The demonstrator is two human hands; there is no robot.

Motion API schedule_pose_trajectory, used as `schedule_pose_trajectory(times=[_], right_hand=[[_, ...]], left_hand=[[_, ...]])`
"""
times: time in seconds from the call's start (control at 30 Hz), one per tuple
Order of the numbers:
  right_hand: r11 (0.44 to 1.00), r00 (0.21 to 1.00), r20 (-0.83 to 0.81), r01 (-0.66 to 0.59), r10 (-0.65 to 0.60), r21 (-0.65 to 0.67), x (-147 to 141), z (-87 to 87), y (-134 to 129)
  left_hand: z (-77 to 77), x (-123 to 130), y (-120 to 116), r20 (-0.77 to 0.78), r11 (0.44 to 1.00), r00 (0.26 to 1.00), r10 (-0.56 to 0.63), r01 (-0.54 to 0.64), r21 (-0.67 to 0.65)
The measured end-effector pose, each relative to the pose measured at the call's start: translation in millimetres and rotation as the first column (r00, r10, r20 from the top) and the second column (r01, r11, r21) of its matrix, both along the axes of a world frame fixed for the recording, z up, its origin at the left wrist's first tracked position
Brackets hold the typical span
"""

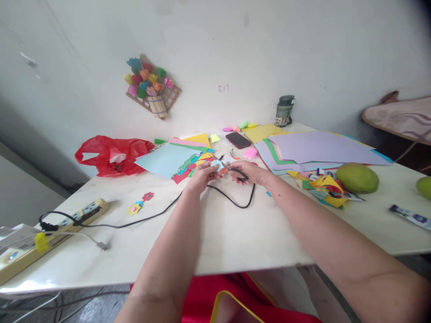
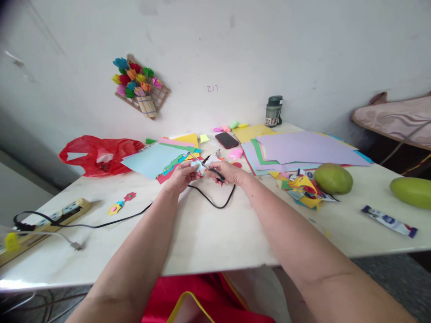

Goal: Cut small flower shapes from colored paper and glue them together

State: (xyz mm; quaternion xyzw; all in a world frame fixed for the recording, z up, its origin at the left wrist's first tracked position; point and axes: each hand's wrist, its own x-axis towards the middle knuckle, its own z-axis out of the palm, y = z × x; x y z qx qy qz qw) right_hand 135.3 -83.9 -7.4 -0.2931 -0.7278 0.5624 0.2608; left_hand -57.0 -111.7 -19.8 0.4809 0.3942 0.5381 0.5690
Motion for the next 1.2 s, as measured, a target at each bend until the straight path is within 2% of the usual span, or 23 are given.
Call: schedule_pose_trajectory(times=[0.43, 0.6, 0.73, 0.9, 1.07, 1.2], right_hand=[[0.997, 0.998, -0.003, 0.06, -0.06, -0.042, -2.6, -1.1, -0.4], [0.997, 0.997, 0.005, 0.071, -0.071, 0.006, -2.3, -7.7, 5.5], [0.987, 0.988, 0.025, 0.151, -0.153, 0.062, 0.1, -9.7, 7.5], [0.972, 0.962, -0.139, 0.235, -0.236, -0.025, 0.6, -9.3, 8.0], [0.947, 0.907, -0.277, 0.321, -0.316, -0.028, -2.1, -9.6, 10.2], [0.946, 0.89, -0.325, 0.317, -0.319, -0.063, -4.8, -7.9, 9.2]], left_hand=[[0.6, 1.2, -0.4, 0.001, 1.0, 1.0, -0.001, 0.001, 0.001], [-2.1, 0.5, 1.9, -0.015, 1.0, 1.0, 0.024, -0.023, 0.015], [-4.9, -0.6, 4.1, -0.063, 0.999, 0.997, 0.041, -0.039, 0.035], [-5.2, 0.1, 3.2, -0.097, 0.999, 0.995, 0.032, -0.029, 0.031], [-4.4, 1.3, 1.8, -0.13, 1.0, 0.991, 0.01, -0.007, 0.022], [-4.1, 2.3, 0.9, -0.172, 0.999, 0.984, -0.034, 0.039, 0.028]])
